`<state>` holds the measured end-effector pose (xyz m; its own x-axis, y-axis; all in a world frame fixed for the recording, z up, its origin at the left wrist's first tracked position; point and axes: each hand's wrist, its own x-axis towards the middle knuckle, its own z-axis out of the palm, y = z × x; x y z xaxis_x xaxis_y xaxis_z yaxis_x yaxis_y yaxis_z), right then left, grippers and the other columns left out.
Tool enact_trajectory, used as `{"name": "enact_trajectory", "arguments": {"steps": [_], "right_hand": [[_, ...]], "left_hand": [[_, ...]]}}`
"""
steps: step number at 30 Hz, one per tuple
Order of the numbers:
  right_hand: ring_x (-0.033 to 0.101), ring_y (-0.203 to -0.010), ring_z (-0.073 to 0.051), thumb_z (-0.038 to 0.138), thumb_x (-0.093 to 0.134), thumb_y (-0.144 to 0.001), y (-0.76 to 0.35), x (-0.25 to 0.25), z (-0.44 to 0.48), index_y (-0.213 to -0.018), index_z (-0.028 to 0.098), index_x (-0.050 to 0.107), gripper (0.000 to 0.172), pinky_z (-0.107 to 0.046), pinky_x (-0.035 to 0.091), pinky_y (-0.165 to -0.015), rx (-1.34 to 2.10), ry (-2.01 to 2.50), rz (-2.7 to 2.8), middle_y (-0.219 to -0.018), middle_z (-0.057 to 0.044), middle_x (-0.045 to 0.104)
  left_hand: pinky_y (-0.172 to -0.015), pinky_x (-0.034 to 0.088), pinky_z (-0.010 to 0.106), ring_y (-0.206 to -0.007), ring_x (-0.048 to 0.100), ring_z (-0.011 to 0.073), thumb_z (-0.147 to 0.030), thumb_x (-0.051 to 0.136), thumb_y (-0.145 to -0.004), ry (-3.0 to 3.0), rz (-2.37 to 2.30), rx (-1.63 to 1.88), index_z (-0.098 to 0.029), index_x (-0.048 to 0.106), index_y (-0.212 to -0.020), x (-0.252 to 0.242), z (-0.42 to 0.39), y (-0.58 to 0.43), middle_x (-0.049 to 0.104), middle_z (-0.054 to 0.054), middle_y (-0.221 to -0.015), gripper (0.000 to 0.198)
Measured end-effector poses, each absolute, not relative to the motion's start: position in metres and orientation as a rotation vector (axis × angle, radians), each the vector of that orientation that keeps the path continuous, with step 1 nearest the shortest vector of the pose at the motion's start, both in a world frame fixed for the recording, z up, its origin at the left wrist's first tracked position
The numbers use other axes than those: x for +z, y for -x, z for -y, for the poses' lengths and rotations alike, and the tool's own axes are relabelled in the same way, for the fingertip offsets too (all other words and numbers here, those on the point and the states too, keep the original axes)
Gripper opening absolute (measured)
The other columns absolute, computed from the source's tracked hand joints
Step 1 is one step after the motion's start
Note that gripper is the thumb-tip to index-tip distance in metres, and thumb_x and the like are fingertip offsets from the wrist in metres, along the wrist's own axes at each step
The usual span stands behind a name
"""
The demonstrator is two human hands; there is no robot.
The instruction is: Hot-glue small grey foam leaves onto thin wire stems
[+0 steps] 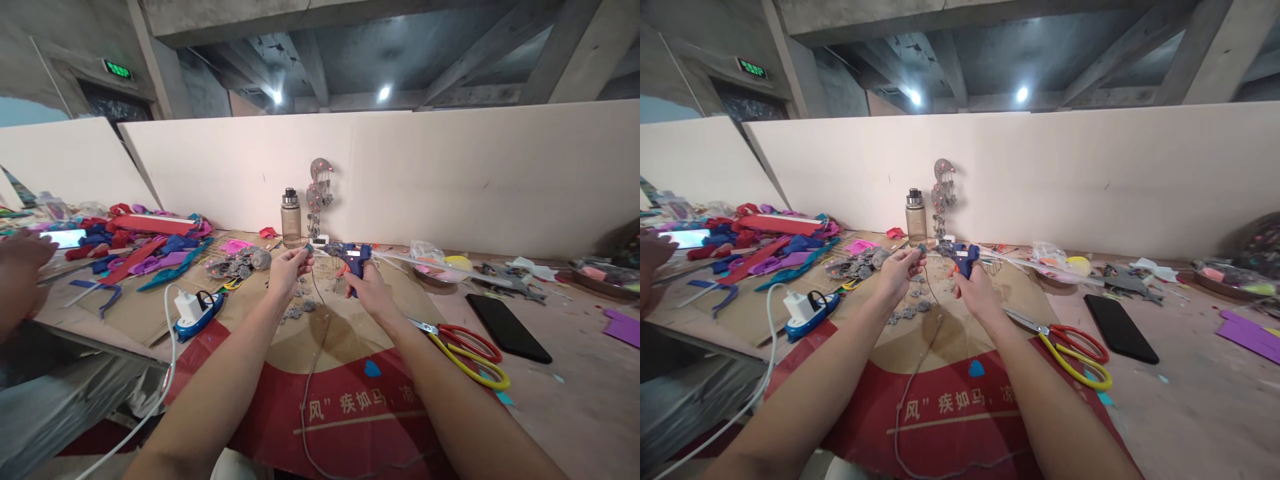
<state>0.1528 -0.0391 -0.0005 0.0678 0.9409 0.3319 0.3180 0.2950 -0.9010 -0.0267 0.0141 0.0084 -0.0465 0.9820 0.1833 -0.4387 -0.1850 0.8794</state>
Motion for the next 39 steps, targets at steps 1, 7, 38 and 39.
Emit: {"name": "enact_trajectory", "arguments": {"steps": [1,7,38,39], "right_hand": [[0.055,-0.053,-0.014,0.032,0.050,-0.079,-0.157,-0.006,0.033,-0.093,0.020,0.055,0.019,-0.027,0.045,-0.055,0.740,1.260,1.449,-0.073,0.000,0.064],[0.054,-0.054,-0.019,0.027,0.064,-0.069,-0.180,-0.039,0.008,-0.056,0.023,0.050,0.020,-0.031,0.042,-0.056,0.533,1.548,1.580,-0.047,0.001,0.050],[0.036,-0.051,-0.008,0.050,0.064,-0.073,-0.123,-0.008,0.031,-0.080,0.019,0.060,0.032,-0.023,0.029,-0.047,0.857,1.066,1.125,-0.063,0.006,0.049],[0.035,-0.050,-0.008,0.049,0.065,-0.072,-0.123,-0.007,0.031,-0.079,0.019,0.061,0.032,-0.023,0.028,-0.046,0.862,1.061,1.113,-0.061,0.006,0.048]], "left_hand": [[-0.046,0.039,0.017,-0.057,0.059,0.0086,-0.035,0.085,-0.058,-0.999,-0.781,1.526,-0.012,0.065,-0.075,0.008,-0.013,0.026,0.066,0.003,-0.072,0.035],[-0.040,0.018,0.016,-0.044,0.035,0.0030,-0.040,0.087,-0.053,-1.087,-0.774,1.520,-0.013,0.063,-0.070,0.009,-0.006,0.020,0.045,-0.006,-0.053,0.039],[-0.040,0.029,0.018,-0.042,0.039,0.0044,-0.039,0.080,-0.065,-1.309,-0.780,1.438,-0.016,0.062,-0.073,0.003,0.005,0.004,0.049,-0.006,-0.052,0.030],[-0.040,0.029,0.018,-0.042,0.038,0.0046,-0.039,0.080,-0.065,-1.316,-0.772,1.439,-0.016,0.061,-0.074,0.003,0.006,0.003,0.049,-0.006,-0.052,0.031]]}}
